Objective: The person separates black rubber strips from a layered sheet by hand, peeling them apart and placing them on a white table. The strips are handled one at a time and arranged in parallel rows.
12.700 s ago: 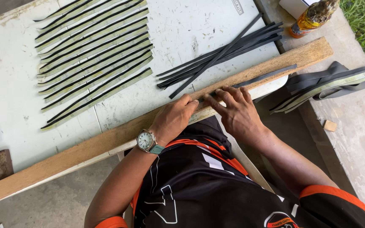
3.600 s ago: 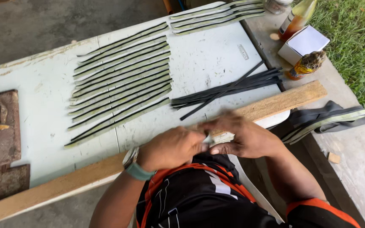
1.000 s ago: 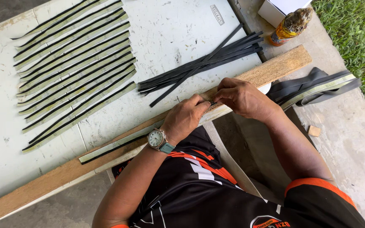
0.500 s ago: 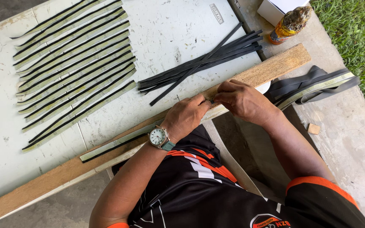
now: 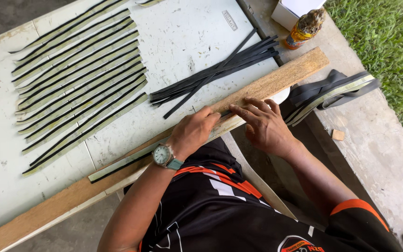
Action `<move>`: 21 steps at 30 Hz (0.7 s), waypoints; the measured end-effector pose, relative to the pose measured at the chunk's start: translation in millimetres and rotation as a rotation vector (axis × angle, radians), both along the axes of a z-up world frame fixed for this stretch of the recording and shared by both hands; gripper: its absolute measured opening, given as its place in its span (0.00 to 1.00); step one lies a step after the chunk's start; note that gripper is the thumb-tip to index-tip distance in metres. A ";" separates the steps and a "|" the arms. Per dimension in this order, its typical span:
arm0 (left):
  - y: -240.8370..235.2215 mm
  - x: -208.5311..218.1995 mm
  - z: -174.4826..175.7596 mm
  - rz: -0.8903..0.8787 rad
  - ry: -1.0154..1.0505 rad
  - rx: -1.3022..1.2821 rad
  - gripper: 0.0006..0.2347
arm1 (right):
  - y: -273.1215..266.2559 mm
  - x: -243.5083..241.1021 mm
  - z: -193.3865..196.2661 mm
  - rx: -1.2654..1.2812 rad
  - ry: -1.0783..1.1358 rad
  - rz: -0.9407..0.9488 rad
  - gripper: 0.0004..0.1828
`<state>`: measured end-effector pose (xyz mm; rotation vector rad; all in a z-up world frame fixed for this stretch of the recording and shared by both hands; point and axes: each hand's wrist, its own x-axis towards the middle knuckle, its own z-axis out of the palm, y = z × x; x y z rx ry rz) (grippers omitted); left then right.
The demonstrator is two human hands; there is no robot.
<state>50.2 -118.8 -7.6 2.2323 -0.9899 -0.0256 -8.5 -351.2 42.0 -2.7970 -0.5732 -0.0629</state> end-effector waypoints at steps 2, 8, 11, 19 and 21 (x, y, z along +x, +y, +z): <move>7.3 -3.0 0.7 0.008 -0.030 0.000 0.09 | 1.0 -1.8 -1.6 0.008 0.008 0.003 0.43; 13.1 -9.4 4.3 0.017 -0.120 0.019 0.10 | 8.5 -4.4 -6.9 -0.102 -0.090 0.014 0.42; 15.6 -12.3 4.3 0.022 -0.083 0.029 0.09 | 12.2 -5.8 -10.7 -0.194 -0.113 0.013 0.42; 16.2 -12.9 7.0 0.015 -0.120 0.076 0.09 | 21.3 -8.8 -13.8 -0.242 -0.131 0.012 0.34; 14.0 -11.2 8.4 0.020 -0.155 0.068 0.08 | 26.0 -7.1 -14.7 -0.220 -0.151 0.002 0.32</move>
